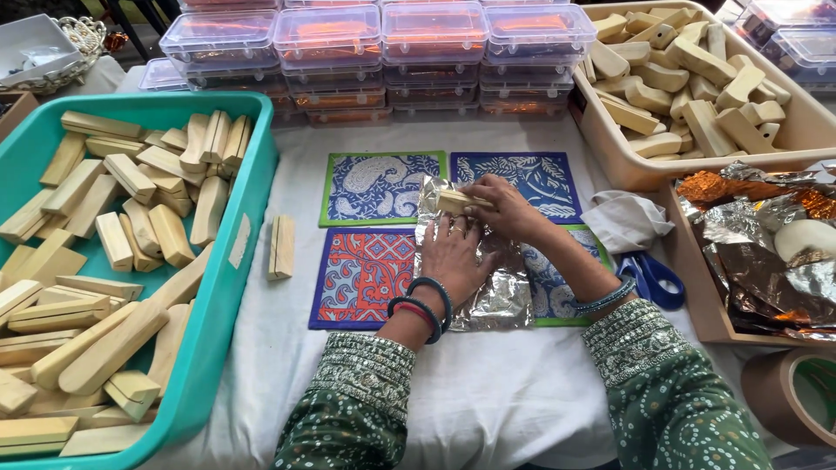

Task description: Cleaning wooden blocks with a cloth and wrapping them in decorative foil.

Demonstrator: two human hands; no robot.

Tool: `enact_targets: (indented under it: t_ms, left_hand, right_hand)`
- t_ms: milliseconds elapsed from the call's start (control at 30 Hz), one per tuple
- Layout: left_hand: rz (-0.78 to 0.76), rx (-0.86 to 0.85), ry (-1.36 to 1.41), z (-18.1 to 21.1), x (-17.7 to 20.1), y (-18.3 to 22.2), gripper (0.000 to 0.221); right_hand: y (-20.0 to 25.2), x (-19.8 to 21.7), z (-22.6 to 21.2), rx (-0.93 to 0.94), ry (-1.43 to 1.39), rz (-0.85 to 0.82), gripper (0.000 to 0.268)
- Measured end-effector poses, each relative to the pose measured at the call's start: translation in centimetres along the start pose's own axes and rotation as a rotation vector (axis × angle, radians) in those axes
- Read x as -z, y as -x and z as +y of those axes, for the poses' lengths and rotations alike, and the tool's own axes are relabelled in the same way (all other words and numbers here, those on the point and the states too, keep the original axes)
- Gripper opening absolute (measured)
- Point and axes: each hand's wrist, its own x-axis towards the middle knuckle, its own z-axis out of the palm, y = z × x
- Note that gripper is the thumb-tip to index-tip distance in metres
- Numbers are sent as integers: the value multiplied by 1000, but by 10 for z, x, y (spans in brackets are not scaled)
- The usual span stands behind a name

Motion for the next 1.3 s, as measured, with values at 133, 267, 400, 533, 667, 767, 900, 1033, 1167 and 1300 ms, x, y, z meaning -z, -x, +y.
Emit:
enact_targets:
  t_ms: [133, 267, 400, 533, 667, 767, 900, 1033, 1167, 1300]
  left_hand:
    - [114, -33, -44, -6, -1, -4, 75]
    - [36, -6, -44, -4, 28, 5, 59]
    - [345, 24, 176, -29, 17, -2, 26]
    - [458, 111, 217, -69, 9, -22, 15]
    - [454, 188, 414, -89, -2, -34, 21]
    - [412, 143, 410, -87, -10, -44, 38]
    - [514, 4, 282, -87, -31, -70, 67]
    - [476, 72, 377, -98, -37, -93, 76]
    - [347, 241, 538, -106, -28, -101, 70]
    - [377, 226, 678, -116, -35, -101, 67]
  right_hand:
    - [-1, -3, 4, -49, -22, -15, 43]
    - [-1, -7, 10, 45, 10, 30, 39]
    - [-1, -8, 3, 110, 40, 44, 34]
    - [0, -4, -5, 57, 59, 11, 32]
    - [3, -2, -10, 33, 88, 5, 32]
    - [3, -5, -6, 49, 89, 28, 32]
    - [4, -7, -2, 82, 68, 66, 33]
    - [4, -9, -1, 65, 76, 66, 32]
    - [4, -1, -6, 13, 10, 111, 36]
    - [3, 10, 12, -118, -18, 288, 40]
